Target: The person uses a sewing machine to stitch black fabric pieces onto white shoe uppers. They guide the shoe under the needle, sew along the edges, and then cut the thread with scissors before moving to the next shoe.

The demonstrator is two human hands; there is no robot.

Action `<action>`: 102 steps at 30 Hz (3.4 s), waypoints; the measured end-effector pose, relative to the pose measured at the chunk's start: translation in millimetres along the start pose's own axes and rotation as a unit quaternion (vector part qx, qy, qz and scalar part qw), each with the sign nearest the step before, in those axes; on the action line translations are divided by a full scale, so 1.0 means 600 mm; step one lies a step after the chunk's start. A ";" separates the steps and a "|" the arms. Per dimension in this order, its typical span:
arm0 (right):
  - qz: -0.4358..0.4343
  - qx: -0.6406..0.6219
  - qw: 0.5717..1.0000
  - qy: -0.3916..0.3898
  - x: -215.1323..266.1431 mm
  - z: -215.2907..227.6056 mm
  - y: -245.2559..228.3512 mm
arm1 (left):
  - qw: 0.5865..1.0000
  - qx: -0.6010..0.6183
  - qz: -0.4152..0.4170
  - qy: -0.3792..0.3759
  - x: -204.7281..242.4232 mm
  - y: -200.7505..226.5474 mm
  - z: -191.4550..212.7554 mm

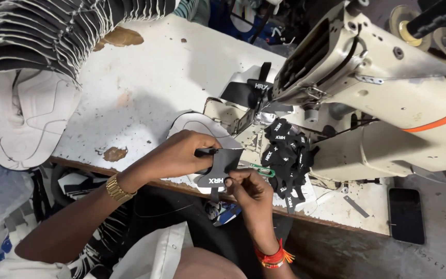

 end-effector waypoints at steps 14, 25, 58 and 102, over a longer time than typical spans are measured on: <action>-0.004 -0.023 1.000 -0.009 -0.001 -0.009 0.001 | 1.000 0.018 -0.007 -0.010 0.006 0.010 -0.002; -0.028 -0.046 0.998 0.011 0.005 -0.007 0.014 | 1.000 0.020 -0.003 -0.012 0.008 0.010 -0.009; 0.414 0.426 0.764 -0.252 0.053 -0.028 -0.249 | 0.997 0.007 0.000 -0.080 0.056 0.125 -0.013; 0.323 0.498 0.774 -0.220 -0.131 0.020 -0.223 | 0.968 0.186 -0.147 -0.076 -0.222 0.063 -0.012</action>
Point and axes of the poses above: each hand's wrist, its own x-axis away from the middle knuckle, its own z-axis out of the back of the hand, y = z × x, the point moved 9 cm from there along -x, towards the middle knuckle, and after that the axes turned 8 degrees about z, right-handed, at the moved point
